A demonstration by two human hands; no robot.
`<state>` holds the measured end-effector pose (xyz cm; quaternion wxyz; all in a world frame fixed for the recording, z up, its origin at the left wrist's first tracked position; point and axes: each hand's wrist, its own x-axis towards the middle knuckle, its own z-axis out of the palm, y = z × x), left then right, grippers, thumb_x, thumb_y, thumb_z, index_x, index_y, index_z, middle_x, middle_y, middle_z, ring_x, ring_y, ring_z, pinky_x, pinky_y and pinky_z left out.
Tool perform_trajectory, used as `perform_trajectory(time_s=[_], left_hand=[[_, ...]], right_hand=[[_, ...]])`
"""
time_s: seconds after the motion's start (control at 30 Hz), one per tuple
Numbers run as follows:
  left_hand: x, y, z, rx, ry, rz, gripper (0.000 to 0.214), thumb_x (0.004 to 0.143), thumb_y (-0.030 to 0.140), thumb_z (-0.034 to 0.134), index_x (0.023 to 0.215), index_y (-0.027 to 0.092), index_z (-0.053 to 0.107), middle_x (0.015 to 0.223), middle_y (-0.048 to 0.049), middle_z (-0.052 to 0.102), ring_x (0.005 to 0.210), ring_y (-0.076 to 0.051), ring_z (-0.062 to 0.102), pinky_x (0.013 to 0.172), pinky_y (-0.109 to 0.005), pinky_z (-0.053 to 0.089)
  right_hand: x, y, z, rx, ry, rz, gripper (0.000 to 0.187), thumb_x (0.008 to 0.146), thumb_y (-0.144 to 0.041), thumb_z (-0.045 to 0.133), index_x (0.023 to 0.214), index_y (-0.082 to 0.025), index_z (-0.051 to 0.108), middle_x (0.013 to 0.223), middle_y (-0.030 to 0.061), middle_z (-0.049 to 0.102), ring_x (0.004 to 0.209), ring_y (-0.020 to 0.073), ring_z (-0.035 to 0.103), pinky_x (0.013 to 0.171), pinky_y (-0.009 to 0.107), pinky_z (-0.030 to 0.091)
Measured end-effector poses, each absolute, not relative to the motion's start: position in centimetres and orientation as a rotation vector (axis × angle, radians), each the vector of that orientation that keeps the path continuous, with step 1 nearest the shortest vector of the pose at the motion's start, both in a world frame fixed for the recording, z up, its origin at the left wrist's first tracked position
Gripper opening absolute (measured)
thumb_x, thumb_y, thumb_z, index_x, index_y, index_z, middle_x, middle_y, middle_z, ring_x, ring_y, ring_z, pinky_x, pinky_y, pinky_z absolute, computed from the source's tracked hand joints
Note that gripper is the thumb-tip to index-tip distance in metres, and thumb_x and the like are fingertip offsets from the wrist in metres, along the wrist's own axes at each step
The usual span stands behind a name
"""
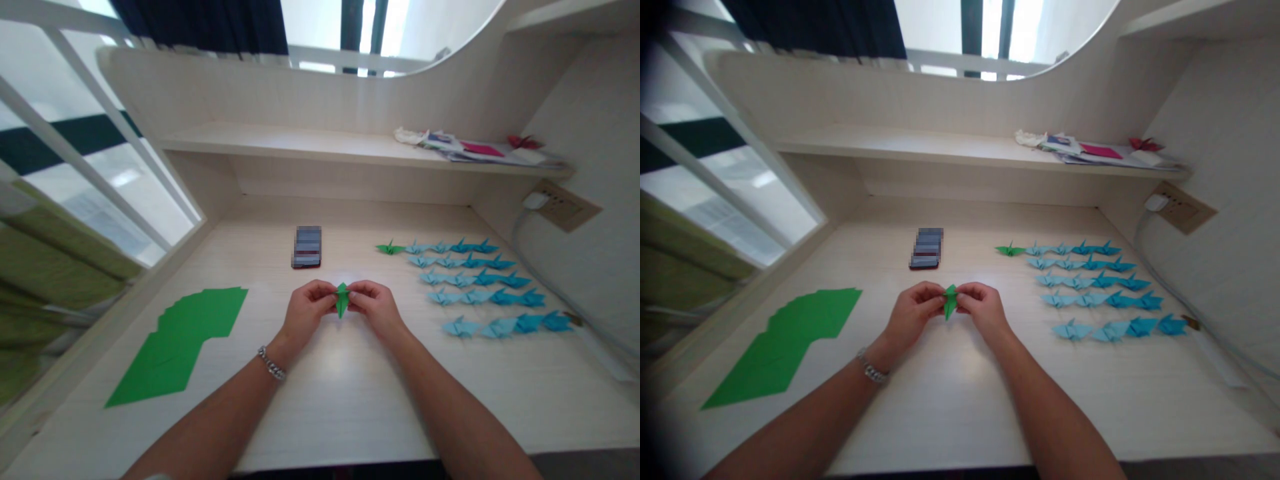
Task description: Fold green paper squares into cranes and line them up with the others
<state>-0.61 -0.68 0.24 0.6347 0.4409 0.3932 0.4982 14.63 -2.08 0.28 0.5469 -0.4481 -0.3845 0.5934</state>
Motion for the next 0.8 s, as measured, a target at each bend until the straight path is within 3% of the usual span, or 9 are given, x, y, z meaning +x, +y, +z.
perform_trajectory(time_s=[0.1,0.23,0.43,0.6,0.8], left_hand=[[-0.67,-0.64,0.34,0.989,0.908,1.139,0.018,0.06,0.017,0.075,0.075,0.012,0.066,0.071,-0.0039,0.068,0.065,-0.015,0.065,0.066,-0.03,0.055],[-0.65,-0.68,0.49,0.97,0.886,1.122,0.015,0.064,0.021,0.072,0.075,0.011,0.067,0.071,-0.0055,0.068,0.065,-0.017,0.065,0.066,-0.033,0.055],[-0.71,-0.44,-0.06,1.033,0.981,1.106,0.028,0.057,0.022,0.079,0.078,0.012,0.064,0.069,-0.0031,0.067,0.061,-0.014,0.063,0.059,-0.027,0.054],[-0.86,-0.51,0.05,1.031,0.986,1.135,0.036,0.053,0.024,0.082,0.08,0.012,0.062,0.063,-0.0016,0.066,0.057,-0.014,0.063,0.058,-0.026,0.053],[-0.43,-0.94,0.29,1.018,0.937,1.073,0.04,0.059,0.032,0.08,0.09,0.012,0.064,0.069,-0.0041,0.068,0.063,-0.015,0.064,0.064,-0.03,0.053]], right_hand=[[14.58,-2.17,0.45,-1.078,-0.883,1.441,0.019,0.063,-0.032,0.072,0.072,-0.016,0.069,0.065,0.002,0.067,0.06,0.0143,0.062,0.06,0.028,0.051],[14.49,-2.1,0.22,-1.121,-0.918,1.374,0.023,0.055,-0.026,0.077,0.073,-0.016,0.068,0.067,0.0008,0.067,0.059,0.0131,0.06,0.06,0.027,0.05],[14.42,-1.93,-0.15,-1.132,-0.971,1.31,0.027,0.052,-0.023,0.078,0.075,-0.016,0.064,0.065,0.0003,0.067,0.058,0.0131,0.06,0.057,0.025,0.048],[14.14,-2.13,-0.24,-1.139,-0.985,1.3,0.03,0.056,-0.027,0.077,0.079,-0.017,0.062,0.063,0.0002,0.066,0.056,0.0138,0.06,0.056,0.026,0.048],[14.06,-2.2,-0.04,-1.171,-1.054,1.046,0.024,0.06,-0.03,0.076,0.074,-0.018,0.06,0.063,0.0005,0.064,0.059,0.0152,0.06,0.058,0.028,0.048]])
